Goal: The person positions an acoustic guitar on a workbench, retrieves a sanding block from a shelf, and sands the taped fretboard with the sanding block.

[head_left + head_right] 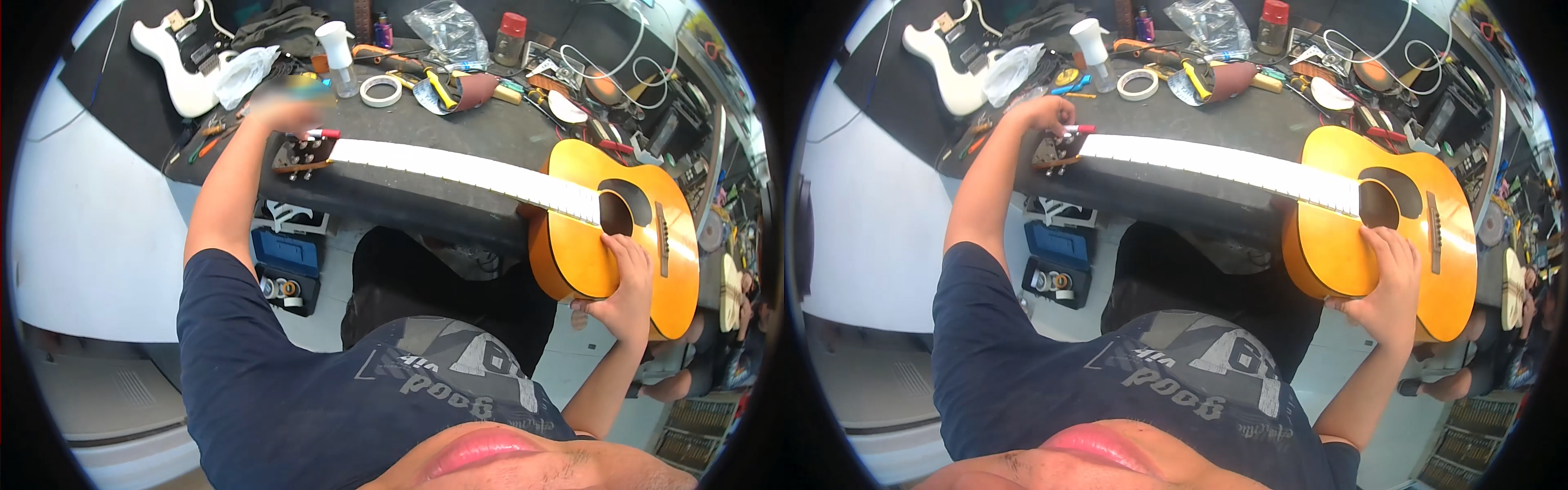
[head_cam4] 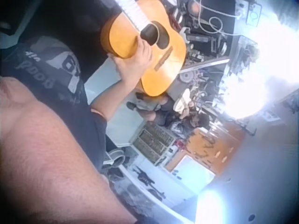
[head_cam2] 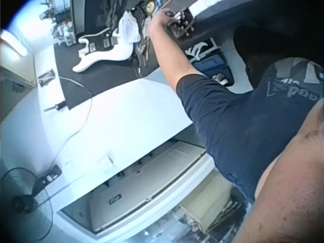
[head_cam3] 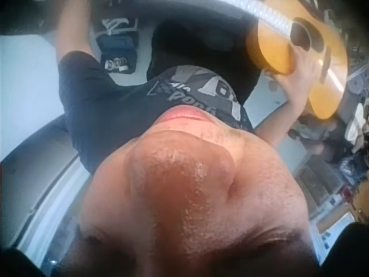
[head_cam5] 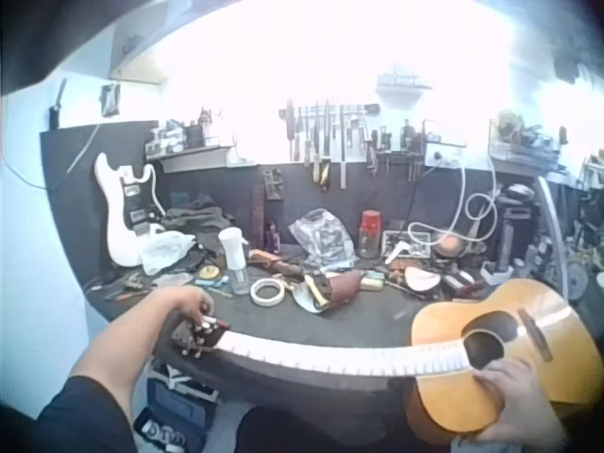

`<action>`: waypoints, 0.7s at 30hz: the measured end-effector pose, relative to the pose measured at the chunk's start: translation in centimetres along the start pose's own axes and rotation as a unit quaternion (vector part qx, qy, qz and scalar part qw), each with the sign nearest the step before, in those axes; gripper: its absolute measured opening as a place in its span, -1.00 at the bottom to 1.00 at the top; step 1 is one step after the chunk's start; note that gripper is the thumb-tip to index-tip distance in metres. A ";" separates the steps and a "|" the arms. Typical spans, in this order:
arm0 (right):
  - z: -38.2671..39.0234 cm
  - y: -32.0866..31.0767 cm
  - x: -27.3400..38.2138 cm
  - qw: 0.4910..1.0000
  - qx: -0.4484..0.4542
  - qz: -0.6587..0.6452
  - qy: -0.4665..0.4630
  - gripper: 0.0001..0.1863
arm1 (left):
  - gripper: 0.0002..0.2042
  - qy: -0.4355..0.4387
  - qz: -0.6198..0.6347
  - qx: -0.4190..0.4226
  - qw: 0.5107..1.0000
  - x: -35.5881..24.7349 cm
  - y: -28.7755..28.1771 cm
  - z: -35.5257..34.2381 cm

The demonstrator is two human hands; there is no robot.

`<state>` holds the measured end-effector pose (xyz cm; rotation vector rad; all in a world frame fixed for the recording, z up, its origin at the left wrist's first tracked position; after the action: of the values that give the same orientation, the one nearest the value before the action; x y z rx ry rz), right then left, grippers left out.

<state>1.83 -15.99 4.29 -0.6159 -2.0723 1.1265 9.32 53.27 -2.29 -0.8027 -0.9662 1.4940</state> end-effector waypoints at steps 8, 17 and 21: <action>-0.5 -0.4 0.1 1.000 0.008 -0.009 0.018 0.12 | -0.66 -0.153 -0.104 -0.383 0.905 6.1 -4.3 -1.6; -0.9 0.1 0.4 1.000 0.022 -0.003 0.008 0.12 | -0.60 0.146 0.162 -0.555 0.803 -13.9 0.4 12.7; -1.6 0.7 3.5 0.999 0.032 -0.002 -0.018 0.08 | -0.45 0.135 0.055 -0.584 0.798 -18.3 3.4 15.9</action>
<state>0.84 -12.39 5.56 -0.5652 -2.0578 1.2047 -3.78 32.79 1.00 -1.9076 -1.6273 0.6778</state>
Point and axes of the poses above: each hand's wrist, its own z-axis away from the middle knuckle, its own y-axis out of the palm, x = y × z, the point moved 6 cm from there along -z, towards the middle knuckle, and after that the axes turned 11 degrees about -z, right-handed, at the moved point
